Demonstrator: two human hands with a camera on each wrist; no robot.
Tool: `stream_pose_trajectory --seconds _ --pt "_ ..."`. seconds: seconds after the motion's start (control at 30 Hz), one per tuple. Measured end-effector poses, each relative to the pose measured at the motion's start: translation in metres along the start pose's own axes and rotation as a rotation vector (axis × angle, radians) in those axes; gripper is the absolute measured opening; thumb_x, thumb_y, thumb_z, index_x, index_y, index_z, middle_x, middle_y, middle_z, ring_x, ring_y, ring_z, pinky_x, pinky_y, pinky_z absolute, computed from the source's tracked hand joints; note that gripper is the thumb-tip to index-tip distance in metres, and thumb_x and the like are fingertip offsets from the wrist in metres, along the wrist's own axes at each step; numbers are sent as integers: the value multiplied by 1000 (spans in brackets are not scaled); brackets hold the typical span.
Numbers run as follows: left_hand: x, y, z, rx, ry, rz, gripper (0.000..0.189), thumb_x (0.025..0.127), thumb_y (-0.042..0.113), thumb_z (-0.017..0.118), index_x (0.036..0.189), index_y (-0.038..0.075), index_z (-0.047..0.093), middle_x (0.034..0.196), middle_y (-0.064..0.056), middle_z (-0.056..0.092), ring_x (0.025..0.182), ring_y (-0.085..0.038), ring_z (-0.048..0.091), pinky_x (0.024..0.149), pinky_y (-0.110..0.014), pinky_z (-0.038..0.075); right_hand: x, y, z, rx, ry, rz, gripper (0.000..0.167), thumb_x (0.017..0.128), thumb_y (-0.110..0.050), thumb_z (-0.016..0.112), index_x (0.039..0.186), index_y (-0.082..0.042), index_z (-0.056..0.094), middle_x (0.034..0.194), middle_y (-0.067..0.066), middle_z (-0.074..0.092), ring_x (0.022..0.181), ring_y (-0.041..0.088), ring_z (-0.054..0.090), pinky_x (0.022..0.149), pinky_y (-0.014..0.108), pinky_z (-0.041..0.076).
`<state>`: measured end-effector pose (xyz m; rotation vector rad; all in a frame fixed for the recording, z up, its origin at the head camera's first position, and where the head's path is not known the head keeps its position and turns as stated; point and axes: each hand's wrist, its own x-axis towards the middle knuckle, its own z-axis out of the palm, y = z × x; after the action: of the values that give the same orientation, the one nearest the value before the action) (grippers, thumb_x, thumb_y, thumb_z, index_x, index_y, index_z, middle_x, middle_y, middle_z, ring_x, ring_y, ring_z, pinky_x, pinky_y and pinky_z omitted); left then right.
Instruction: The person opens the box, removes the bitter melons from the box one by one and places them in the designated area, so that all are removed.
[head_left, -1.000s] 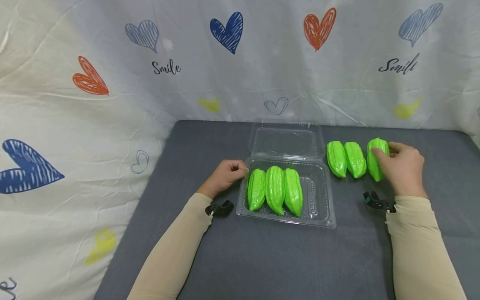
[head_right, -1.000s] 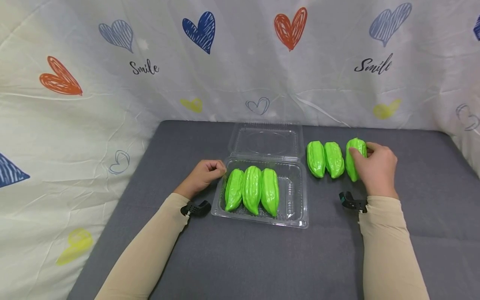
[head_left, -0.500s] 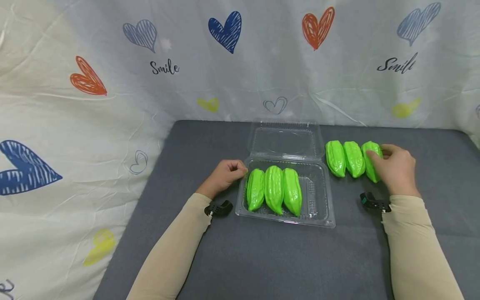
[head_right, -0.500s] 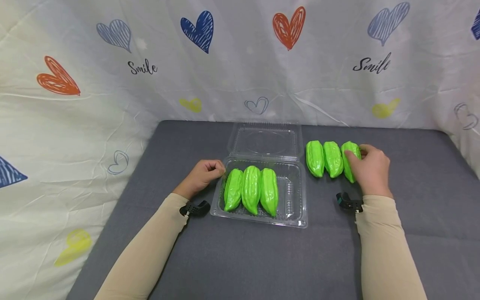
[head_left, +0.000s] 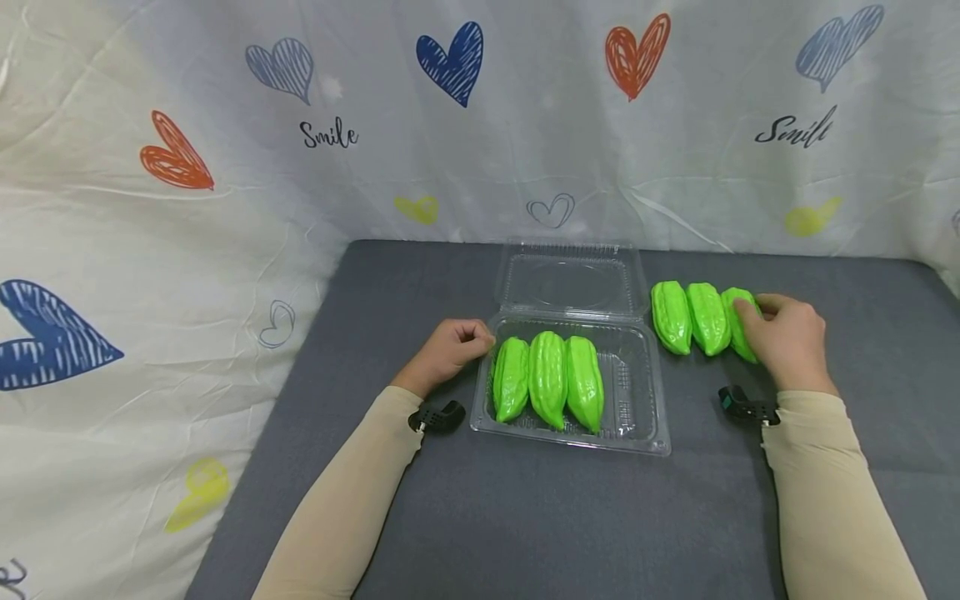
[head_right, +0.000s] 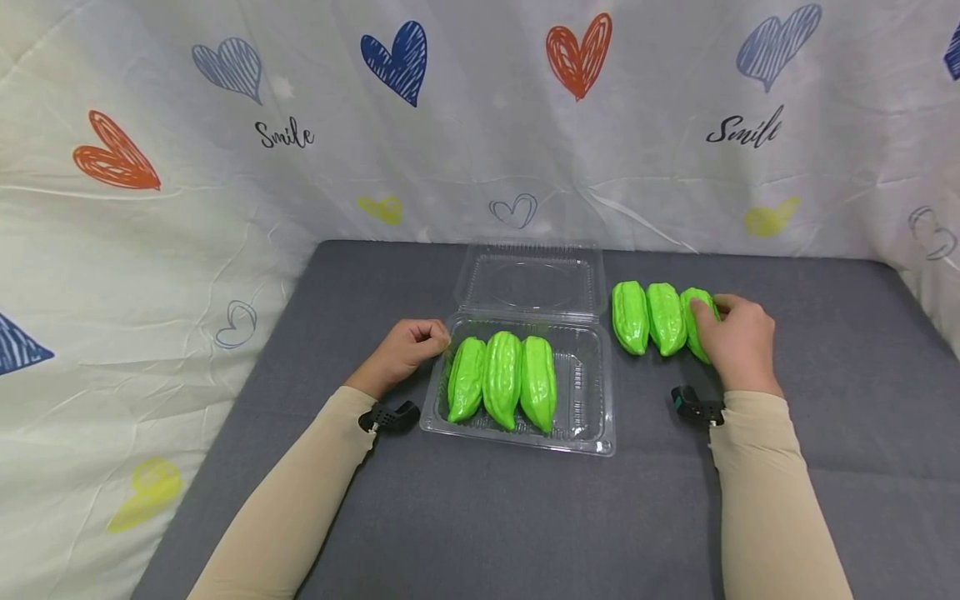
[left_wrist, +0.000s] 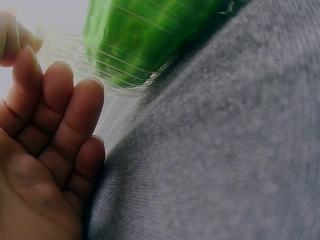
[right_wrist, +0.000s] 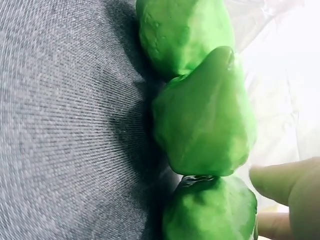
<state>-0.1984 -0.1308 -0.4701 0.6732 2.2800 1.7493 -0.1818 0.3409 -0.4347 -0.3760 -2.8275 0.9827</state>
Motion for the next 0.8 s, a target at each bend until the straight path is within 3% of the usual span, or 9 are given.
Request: stream_pose_trajectory --seconds 0.2,0.4,0.67,0.8 --pt "0 -1 0 5 3 2 28 101 3 62 72 2 63 84 2 65 80 -17 57 79 -30 47 1 -1 -2 32 -23 50 67 111 -44 33 149 8 50 143 37 53 137 59 40 108 69 35" --pt "0 -1 -1 7 0 -3 29 101 3 63 73 1 62 84 1 64 80 -17 56 79 -30 46 0 -4 -2 20 -21 55 67 111 -42 31 149 10 49 142 39 53 135 58 43 107 69 36" --pt "-1 -1 -1 10 5 -13 28 101 4 63 73 2 63 85 1 65 81 -17 58 80 -30 47 -5 -9 -4 47 10 50 69 109 -42 38 156 9 39 143 41 50 130 57 47 103 69 40" --pt "-1 0 0 4 6 -22 28 101 4 63 73 2 63 86 0 65 82 -17 58 81 -30 48 -7 -13 -6 62 55 35 66 109 -39 42 154 8 43 143 41 50 130 56 48 102 68 39"
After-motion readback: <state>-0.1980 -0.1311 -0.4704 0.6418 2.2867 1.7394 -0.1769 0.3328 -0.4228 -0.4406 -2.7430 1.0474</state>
